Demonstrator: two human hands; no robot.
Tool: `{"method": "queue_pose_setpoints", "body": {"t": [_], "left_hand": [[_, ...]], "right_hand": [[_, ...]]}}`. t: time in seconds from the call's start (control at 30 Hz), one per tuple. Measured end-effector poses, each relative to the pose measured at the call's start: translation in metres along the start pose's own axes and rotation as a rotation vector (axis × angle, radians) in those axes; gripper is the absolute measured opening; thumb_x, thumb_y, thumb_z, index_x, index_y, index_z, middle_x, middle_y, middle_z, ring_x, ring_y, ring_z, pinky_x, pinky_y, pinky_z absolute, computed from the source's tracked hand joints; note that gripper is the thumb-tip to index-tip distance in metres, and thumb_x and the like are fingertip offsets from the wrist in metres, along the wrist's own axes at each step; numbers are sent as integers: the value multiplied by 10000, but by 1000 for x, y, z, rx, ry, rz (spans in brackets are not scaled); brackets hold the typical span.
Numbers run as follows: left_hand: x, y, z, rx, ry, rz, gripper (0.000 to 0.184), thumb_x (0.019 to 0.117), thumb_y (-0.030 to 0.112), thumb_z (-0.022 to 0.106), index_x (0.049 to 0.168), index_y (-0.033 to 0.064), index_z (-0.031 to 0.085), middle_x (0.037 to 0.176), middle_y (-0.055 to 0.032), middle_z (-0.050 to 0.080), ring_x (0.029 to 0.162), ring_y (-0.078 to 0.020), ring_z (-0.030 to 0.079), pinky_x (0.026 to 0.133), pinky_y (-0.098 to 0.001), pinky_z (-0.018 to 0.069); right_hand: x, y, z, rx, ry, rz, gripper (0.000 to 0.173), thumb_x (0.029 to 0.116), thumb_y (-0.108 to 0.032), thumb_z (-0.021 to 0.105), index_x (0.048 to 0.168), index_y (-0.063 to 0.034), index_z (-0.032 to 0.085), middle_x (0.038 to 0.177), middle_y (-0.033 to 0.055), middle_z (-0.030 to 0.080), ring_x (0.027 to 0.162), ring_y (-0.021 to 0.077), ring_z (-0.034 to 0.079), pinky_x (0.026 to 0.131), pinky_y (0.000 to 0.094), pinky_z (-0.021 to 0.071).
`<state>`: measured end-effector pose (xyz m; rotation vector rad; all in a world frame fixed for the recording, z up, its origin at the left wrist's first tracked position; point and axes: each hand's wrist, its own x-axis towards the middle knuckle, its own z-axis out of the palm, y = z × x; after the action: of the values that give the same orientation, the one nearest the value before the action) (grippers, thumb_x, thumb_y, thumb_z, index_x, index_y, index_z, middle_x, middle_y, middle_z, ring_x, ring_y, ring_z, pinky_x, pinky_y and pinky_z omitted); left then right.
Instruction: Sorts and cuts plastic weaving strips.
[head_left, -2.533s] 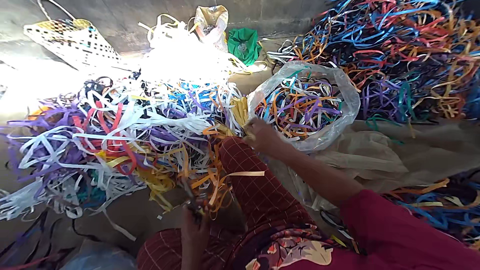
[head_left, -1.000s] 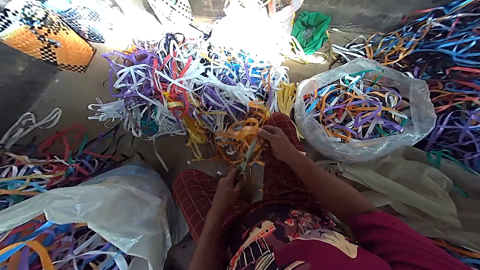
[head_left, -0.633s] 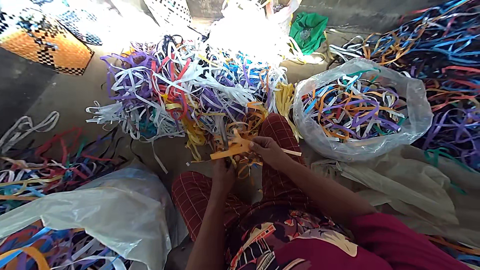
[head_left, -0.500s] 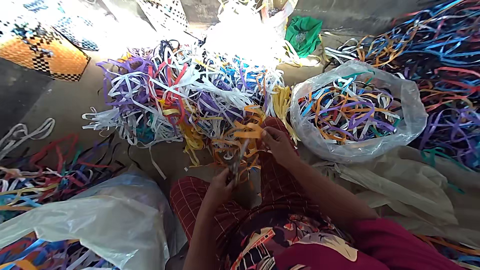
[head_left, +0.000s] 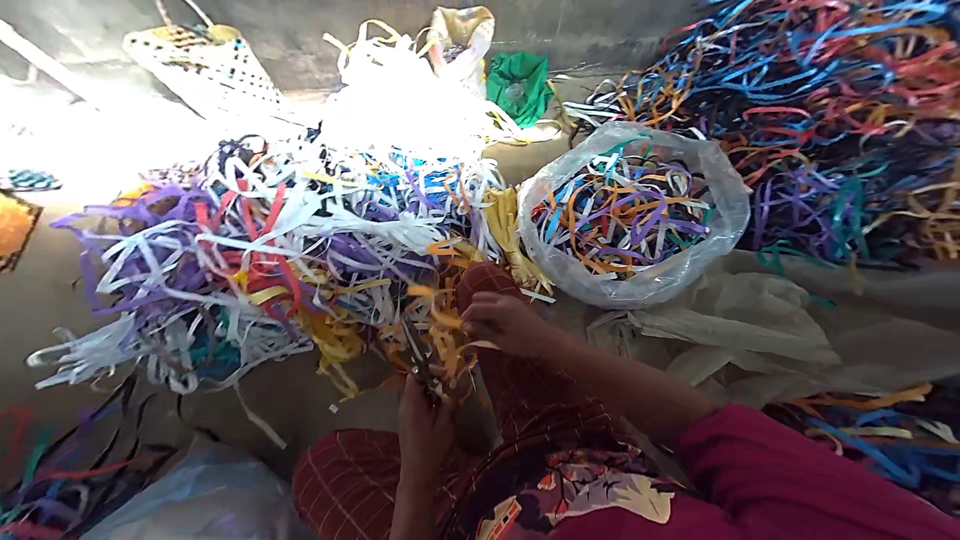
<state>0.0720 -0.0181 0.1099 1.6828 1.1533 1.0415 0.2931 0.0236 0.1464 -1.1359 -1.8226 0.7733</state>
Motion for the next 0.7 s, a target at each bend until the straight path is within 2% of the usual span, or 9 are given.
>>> {"method": "queue_pose_setpoints", "body": {"t": [0.13, 0.23, 0.27, 0.3, 0.37, 0.43, 0.53, 0.6, 0.7], "left_hand": [[-8, -14, -9, -13, -25, -88, 334, 948, 95, 572, 1236, -70, 533, 836, 10, 710, 638, -30, 675, 556, -218, 582], [-13, -22, -16, 23, -10, -113, 359, 954, 88, 557, 1270, -77, 520, 871, -8, 736, 674, -44, 701, 579, -221, 588], [-14, -24, -17, 18, -2, -115, 363, 952, 84, 553, 1276, -77, 519, 881, -13, 737, 686, -54, 709, 594, -229, 601], [-14, -26, -19, 9, 8, -117, 364, 954, 78, 548, 1283, -73, 518, 887, -13, 741, 691, -61, 712, 600, -232, 605], [-14, -24, -20, -10, 20, -141, 386, 962, 61, 536, 1323, -72, 501, 911, -7, 742, 699, -56, 712, 607, -228, 607], [-15, -22, -23, -24, 40, -187, 439, 966, 43, 530, 1386, -71, 469, 907, -6, 744, 661, -48, 695, 570, -223, 591], [-13, -19, -27, -21, 79, -238, 469, 982, 47, 530, 1428, -59, 435, 844, -1, 743, 569, -31, 647, 499, -210, 547], [-12, -15, -30, 0, 114, -278, 460, 986, 43, 530, 1421, -71, 433, 815, 6, 728, 572, -19, 642, 509, -203, 545], [-9, -11, -40, -1, 141, -306, 441, 997, 38, 514, 1407, -94, 420, 814, 6, 719, 600, -19, 658, 536, -207, 564]], "right_hand": [[-10, 45, -80, -194, 302, 290, 229, 1024, -89, 555, 1098, 63, 710, 1011, 194, 695, 899, 275, 679, 840, 443, 565], [-24, 97, -128, -187, 430, 708, 455, 1097, -280, 476, 1446, 9, 519, 1239, 269, 649, 1088, 393, 654, 974, 568, 501], [-33, 115, -132, -141, 436, 805, 501, 1104, -332, 450, 1493, -17, 470, 1293, 273, 626, 1134, 407, 638, 1000, 591, 485], [-42, 128, -128, -86, 435, 863, 506, 1110, -350, 421, 1487, -16, 467, 1252, 260, 634, 1068, 377, 650, 945, 569, 512], [-61, 144, -97, 109, 390, 939, 474, 1124, -359, 345, 1373, 3, 523, 950, 125, 595, 728, 200, 576, 679, 397, 526], [-82, 140, -49, 436, 331, 1051, 454, 1130, -349, 333, 1341, -2, 536, 828, 41, 573, 609, 117, 538, 582, 296, 505], [-105, 134, 22, 892, 348, 1320, 339, 1119, -309, 388, 1185, -37, 580, 773, 25, 601, 612, 118, 560, 591, 294, 508], [-105, 133, 48, 1016, 392, 1470, 269, 1106, -253, 421, 1064, -41, 581, 756, 38, 581, 619, 129, 557, 596, 303, 503], [-58, 147, 37, 1046, 407, 1413, 263, 1111, -256, 396, 1100, -34, 536, 747, 50, 575, 589, 135, 557, 552, 301, 501]]}}
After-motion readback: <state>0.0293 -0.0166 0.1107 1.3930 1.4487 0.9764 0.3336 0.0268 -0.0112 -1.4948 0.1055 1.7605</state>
